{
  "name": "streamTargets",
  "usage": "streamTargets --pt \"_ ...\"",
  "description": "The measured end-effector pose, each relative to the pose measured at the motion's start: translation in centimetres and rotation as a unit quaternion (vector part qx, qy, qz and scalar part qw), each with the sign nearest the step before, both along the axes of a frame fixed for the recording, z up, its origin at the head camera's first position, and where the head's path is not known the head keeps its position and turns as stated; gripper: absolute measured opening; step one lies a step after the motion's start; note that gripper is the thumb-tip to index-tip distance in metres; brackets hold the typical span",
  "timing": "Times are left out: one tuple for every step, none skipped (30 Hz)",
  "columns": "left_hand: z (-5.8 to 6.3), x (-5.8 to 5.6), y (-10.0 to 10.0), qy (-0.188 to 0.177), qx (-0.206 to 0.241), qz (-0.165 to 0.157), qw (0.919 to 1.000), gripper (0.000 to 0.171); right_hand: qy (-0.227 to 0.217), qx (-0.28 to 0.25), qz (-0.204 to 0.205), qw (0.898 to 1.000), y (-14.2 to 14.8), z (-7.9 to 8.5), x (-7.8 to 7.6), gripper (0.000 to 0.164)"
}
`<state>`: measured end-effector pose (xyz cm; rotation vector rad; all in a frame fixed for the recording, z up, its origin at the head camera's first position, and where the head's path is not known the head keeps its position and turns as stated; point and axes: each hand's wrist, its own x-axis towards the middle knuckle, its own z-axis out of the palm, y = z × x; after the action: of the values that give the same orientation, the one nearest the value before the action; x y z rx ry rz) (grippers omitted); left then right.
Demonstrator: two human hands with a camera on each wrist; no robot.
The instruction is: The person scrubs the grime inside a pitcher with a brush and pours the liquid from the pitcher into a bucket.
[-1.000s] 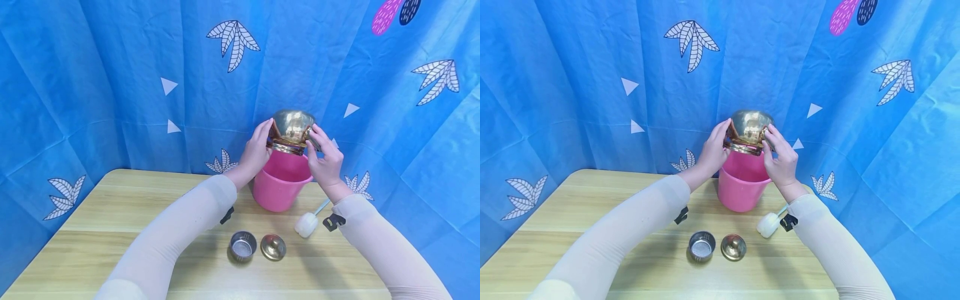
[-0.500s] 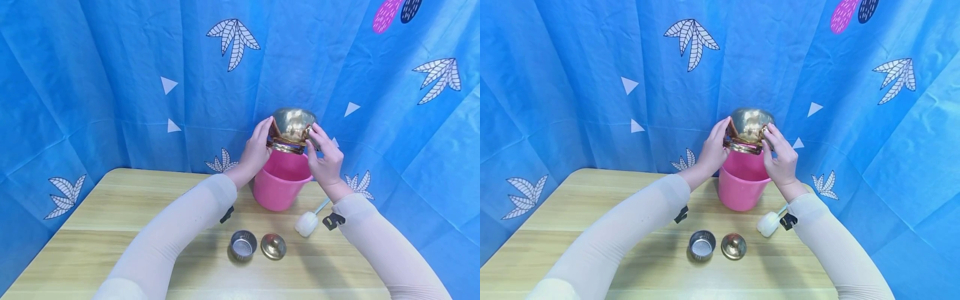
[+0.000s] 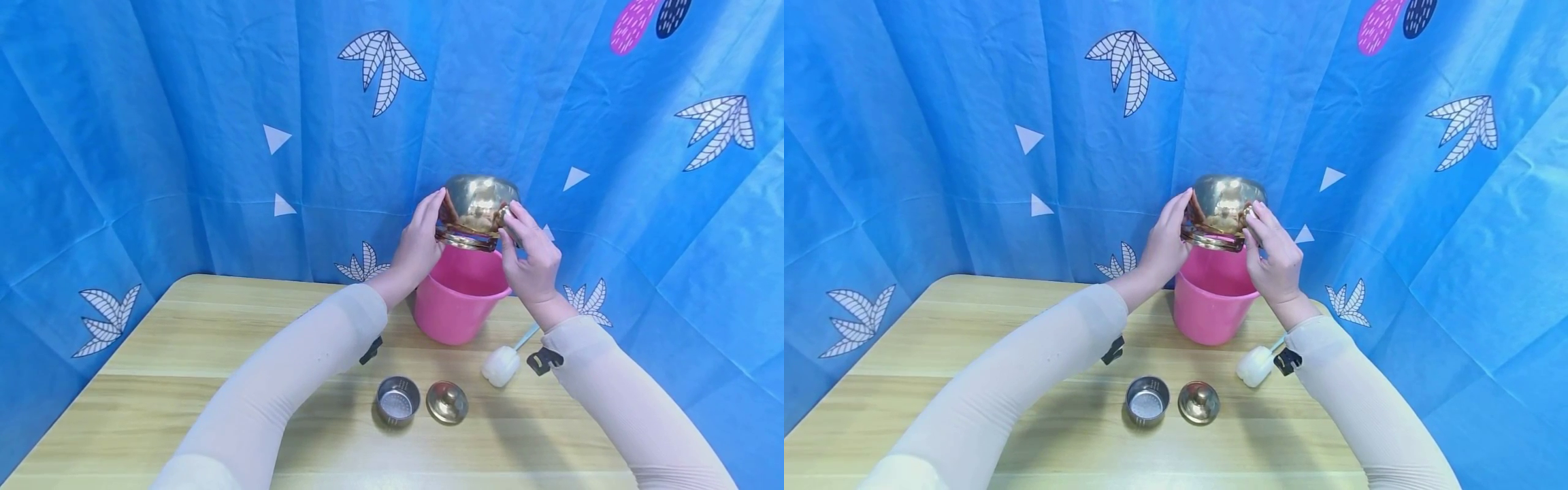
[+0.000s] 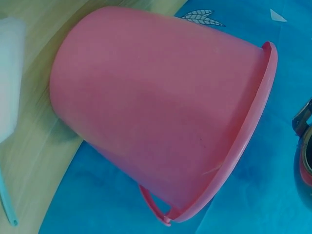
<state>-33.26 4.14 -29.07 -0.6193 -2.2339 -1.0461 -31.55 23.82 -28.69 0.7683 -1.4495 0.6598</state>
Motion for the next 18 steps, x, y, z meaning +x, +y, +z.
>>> streamTargets --pt "-0.01 -0.01 -0.01 0.002 0.001 0.0 1.0 0.099 0.001 0.001 0.0 1.0 -0.01 0.02 0.01 0.03" --pt "-0.01 -0.01 -0.02 0.003 0.002 0.0 1.0 0.099 0.004 0.002 0.0 1.0 -0.03 0.04 0.03 0.029" --pt "0.0 0.02 -0.03 0.004 0.004 -0.001 1.0 0.099 0.006 0.003 0.001 1.0 -0.05 0.05 0.02 0.029" --pt "0.0 0.01 -0.02 0.006 0.005 -0.001 1.0 0.099 0.009 0.004 0.001 1.0 -0.06 0.07 0.03 0.029" --pt "-0.01 0.0 -0.01 0.008 0.005 -0.002 1.0 0.099 0.011 0.004 0.002 1.0 -0.07 0.09 0.03 0.029" --pt "-0.02 -0.02 0.01 0.008 0.005 -0.002 1.0 0.099 0.012 0.006 0.002 1.0 -0.08 0.11 0.04 0.029" --pt "-0.04 -0.02 0.0 0.009 0.006 -0.002 0.9999 0.099 0.014 0.007 0.002 1.0 -0.1 0.12 0.06 0.028" --pt "-0.06 -0.03 -0.01 0.009 0.005 -0.002 0.9999 0.099 0.016 0.008 0.002 1.0 -0.13 0.14 0.07 0.028" --pt "-0.08 -0.04 -0.01 0.011 0.005 -0.001 0.9999 0.099 0.016 0.01 0.003 1.0 -0.15 0.15 0.08 0.028" --pt "-0.12 -0.08 -0.01 0.014 0.005 0.0 0.9999 0.098 0.017 0.012 0.002 1.0 -0.16 0.15 0.1 0.029" --pt "-0.13 -0.09 -0.02 0.015 0.005 0.0 0.9999 0.098 0.018 0.013 0.002 1.0 -0.17 0.16 0.12 0.029" --pt "-0.14 -0.1 -0.03 0.017 0.005 0.001 0.9998 0.098 0.019 0.014 0.001 1.0 -0.19 0.17 0.16 0.029" --pt "-0.15 -0.1 -0.04 0.019 0.006 0.001 0.9998 0.098 0.021 0.014 -0.001 1.0 -0.2 0.17 0.2 0.029" --pt "-0.14 -0.1 -0.03 0.021 0.006 0.002 0.9998 0.098 0.022 0.015 -0.002 1.0 -0.21 0.18 0.24 0.03" --pt "-0.14 -0.08 -0.04 0.022 0.006 0.002 0.9997 0.098 0.023 0.015 -0.003 1.0 -0.23 0.19 0.29 0.03" --pt "-0.13 -0.07 -0.03 0.023 0.006 0.002 0.9997 0.097 0.024 0.016 -0.004 1.0 -0.24 0.21 0.35 0.03" --pt "-0.13 -0.03 -0.03 0.023 0.007 0.002 0.9997 0.098 0.025 0.016 -0.005 1.0 -0.28 0.23 0.43 0.03" --pt "-0.12 0.0 -0.02 0.022 0.006 0.001 0.9997 0.098 0.027 0.016 -0.006 0.999 -0.32 0.25 0.49 0.03"
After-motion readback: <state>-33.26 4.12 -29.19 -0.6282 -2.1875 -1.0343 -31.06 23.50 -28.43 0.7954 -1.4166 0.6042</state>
